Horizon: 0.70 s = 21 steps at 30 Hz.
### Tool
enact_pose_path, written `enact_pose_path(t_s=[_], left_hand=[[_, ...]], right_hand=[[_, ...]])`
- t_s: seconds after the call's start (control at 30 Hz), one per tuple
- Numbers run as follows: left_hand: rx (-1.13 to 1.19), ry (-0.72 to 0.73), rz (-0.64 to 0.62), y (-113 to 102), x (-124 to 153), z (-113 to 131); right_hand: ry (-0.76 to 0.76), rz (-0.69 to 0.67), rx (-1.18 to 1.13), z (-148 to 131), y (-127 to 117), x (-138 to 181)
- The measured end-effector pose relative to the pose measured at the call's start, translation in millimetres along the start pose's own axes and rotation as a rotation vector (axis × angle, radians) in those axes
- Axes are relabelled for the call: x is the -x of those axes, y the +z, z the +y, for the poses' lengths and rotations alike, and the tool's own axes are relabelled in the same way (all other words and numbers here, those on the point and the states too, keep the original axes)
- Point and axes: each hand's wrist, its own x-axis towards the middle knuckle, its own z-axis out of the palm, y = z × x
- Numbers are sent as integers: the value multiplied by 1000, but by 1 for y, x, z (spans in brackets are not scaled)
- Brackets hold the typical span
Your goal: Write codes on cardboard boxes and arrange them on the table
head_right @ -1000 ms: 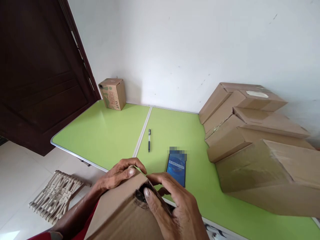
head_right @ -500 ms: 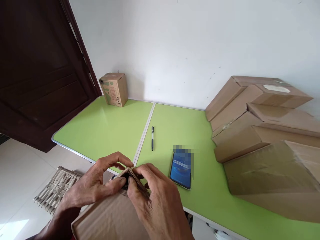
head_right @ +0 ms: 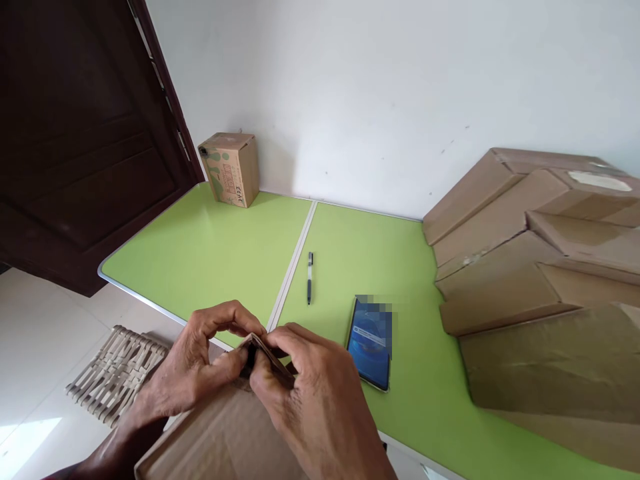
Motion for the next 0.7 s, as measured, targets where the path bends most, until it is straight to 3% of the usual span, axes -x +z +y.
enact_pose_path(t_s=[0.13,0.23,0.3,0.33,0.43,0.57,0.7], left_hand=[[23,15,20,2,6,-1],[152,34,-50,6,14,-8],[231,85,-140,6,17,-15],[265,120,-193,6,18,-19],[355,217,-354,3,14,-31],[417,186,-484,0,5,-42],[395,137,-495,0,3,-44]], right_hand=[[24,-122,-154,18,-14,-2],[188,-93,-209,56,-22,-21],[326,22,-12,86,-17,-44],[422,21,179,100,-12,-58],[559,57,390,130,10,-98],[625,98,387,149,31,-129],[617,87,220,154,24,-126]])
